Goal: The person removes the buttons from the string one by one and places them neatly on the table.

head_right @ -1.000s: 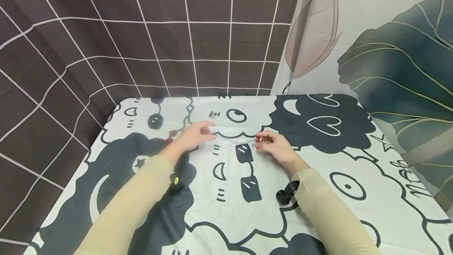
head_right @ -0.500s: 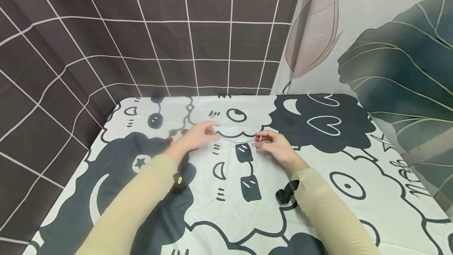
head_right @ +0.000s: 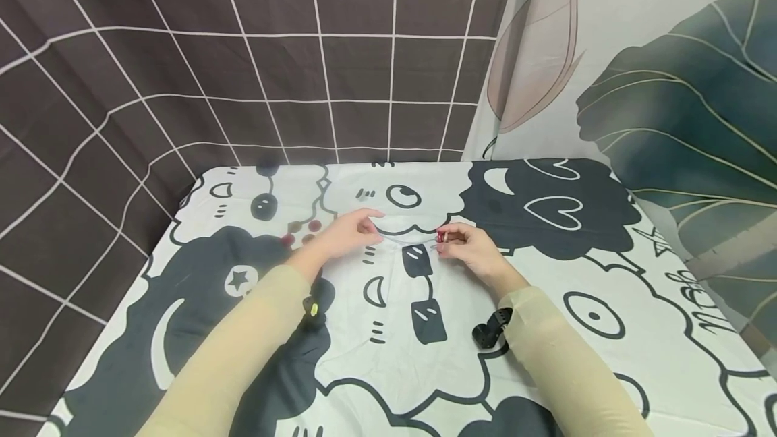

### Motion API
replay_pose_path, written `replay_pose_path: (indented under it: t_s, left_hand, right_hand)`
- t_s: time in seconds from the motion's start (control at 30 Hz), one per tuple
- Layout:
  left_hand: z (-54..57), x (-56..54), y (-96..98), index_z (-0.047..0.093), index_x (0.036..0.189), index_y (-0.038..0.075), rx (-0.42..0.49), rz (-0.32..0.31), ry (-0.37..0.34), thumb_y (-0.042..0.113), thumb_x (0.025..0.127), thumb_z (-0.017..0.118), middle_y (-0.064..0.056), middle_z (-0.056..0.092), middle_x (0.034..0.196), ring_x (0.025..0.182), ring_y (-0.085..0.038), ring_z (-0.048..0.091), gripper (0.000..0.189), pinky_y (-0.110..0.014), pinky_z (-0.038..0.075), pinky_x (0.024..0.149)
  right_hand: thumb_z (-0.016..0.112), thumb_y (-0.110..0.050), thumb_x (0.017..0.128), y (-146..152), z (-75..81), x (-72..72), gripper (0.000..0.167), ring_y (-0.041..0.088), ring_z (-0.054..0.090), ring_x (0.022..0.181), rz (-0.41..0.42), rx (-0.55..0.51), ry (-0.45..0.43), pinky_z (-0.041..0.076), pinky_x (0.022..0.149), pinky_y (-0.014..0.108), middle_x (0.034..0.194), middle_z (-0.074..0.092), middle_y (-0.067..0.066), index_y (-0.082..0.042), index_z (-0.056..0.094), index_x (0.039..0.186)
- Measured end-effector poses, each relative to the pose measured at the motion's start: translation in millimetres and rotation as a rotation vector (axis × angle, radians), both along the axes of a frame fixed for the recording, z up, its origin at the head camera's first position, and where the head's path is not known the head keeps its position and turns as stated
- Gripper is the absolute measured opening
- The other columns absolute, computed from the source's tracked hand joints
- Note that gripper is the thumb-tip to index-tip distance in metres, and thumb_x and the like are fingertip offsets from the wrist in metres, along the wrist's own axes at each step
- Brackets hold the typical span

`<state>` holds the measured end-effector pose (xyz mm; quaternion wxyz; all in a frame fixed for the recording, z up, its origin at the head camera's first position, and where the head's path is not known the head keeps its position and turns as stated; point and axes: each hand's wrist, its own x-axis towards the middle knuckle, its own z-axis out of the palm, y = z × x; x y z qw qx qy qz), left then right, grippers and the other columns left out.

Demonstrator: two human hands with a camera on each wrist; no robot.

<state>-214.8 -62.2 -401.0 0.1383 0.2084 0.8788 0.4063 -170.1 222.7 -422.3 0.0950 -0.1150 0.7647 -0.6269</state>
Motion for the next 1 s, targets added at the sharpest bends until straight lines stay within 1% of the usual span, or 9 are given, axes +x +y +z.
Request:
replay_pose_path:
  t_s: [0.17, 0.27, 0.43, 0.57, 0.7, 0.83, 0.93, 1.0]
  left_hand:
    - [-0.4, -0.9, 9.8, 0.053, 0.13, 0.014, 0.023, -0.01, 0.013, 0.025, 0.085, 0.07, 0.003, 0.064, 0.093, 0.088, -0.012, 0.057, 0.049, -0.027, 0.045, 0.082]
    - [-0.6, -1.2, 14.9, 0.053, 0.13, 0.012, 0.027, -0.031, 0.01, 0.026, 0.086, 0.069, 0.003, 0.063, 0.094, 0.088, -0.011, 0.057, 0.048, -0.026, 0.045, 0.081]
    - [-2.2, -0.6, 22.5, 0.053, 0.129, 0.012, 0.027, -0.059, 0.005, 0.028, 0.086, 0.069, 0.004, 0.063, 0.094, 0.087, -0.01, 0.058, 0.049, -0.024, 0.046, 0.077]
    - [-1.9, 1.8, 26.8, 0.053, 0.13, 0.014, -0.002, -0.054, 0.001, 0.032, 0.086, 0.068, 0.007, 0.064, 0.096, 0.085, -0.008, 0.058, 0.05, -0.026, 0.045, 0.078]
    - [-2.4, 2.5, 29.2, 0.053, 0.13, 0.017, -0.029, -0.054, 0.003, 0.034, 0.086, 0.068, 0.011, 0.064, 0.096, 0.083, -0.005, 0.059, 0.05, -0.029, 0.043, 0.082]
    - [-3.4, 2.0, 30.2, 0.053, 0.13, 0.017, -0.029, -0.052, 0.002, 0.034, 0.085, 0.069, 0.013, 0.064, 0.096, 0.083, -0.004, 0.059, 0.051, -0.036, 0.039, 0.089]
    - [-3.7, 0.8, 32.1, 0.053, 0.129, 0.019, -0.038, -0.051, 0.011, 0.036, 0.085, 0.069, 0.016, 0.063, 0.094, 0.084, -0.002, 0.058, 0.05, -0.049, 0.028, 0.098]
    - [-3.1, -0.1, 34.2, 0.054, 0.129, 0.02, -0.03, -0.055, 0.015, 0.036, 0.084, 0.069, 0.016, 0.063, 0.094, 0.085, -0.001, 0.058, 0.05, -0.057, 0.02, 0.1]
  right_hand:
    - [0.063, 0.008, 0.08, -1.9, -1.9, -0.6, 0.044, 0.011, 0.066, 0.081, -0.001, -0.03, -0.004, 0.053, 0.073, 0.025, 0.102, 0.059, 0.027, 0.019, 0.047, 0.119]
    - [0.063, 0.008, 0.08, -2.4, -3.4, -0.1, 0.042, 0.01, 0.065, 0.081, -0.009, -0.029, -0.008, 0.053, 0.074, 0.024, 0.101, 0.06, 0.025, 0.019, 0.048, 0.119]
    - [0.065, 0.006, 0.081, -2.4, -3.3, 1.5, 0.043, 0.009, 0.065, 0.08, -0.016, -0.019, -0.017, 0.053, 0.074, 0.023, 0.096, 0.063, 0.015, 0.018, 0.048, 0.119]
    - [0.066, 0.005, 0.08, -2.7, -3.2, 1.3, 0.046, 0.01, 0.066, 0.08, -0.016, -0.029, -0.027, 0.053, 0.073, 0.023, 0.092, 0.064, 0.007, 0.018, 0.048, 0.119]
    - [0.066, 0.005, 0.079, -2.0, -4.0, 1.5, 0.045, 0.009, 0.066, 0.08, -0.02, -0.027, -0.026, 0.053, 0.073, 0.023, 0.092, 0.064, 0.006, 0.018, 0.048, 0.119]
    - [0.067, 0.004, 0.079, -1.5, -4.3, 2.2, 0.045, 0.009, 0.065, 0.079, -0.027, -0.01, -0.02, 0.052, 0.073, 0.022, 0.091, 0.063, 0.005, 0.017, 0.049, 0.118]
    - [0.068, 0.003, 0.079, -1.3, -3.7, 2.5, 0.045, 0.009, 0.065, 0.078, -0.037, 0.006, -0.025, 0.052, 0.072, 0.022, 0.089, 0.063, 0.002, 0.016, 0.05, 0.118]
    - [0.07, 0.001, 0.078, -1.3, -3.0, 2.2, 0.046, 0.009, 0.065, 0.078, -0.051, 0.017, -0.031, 0.052, 0.071, 0.022, 0.088, 0.064, 0.001, 0.015, 0.052, 0.118]
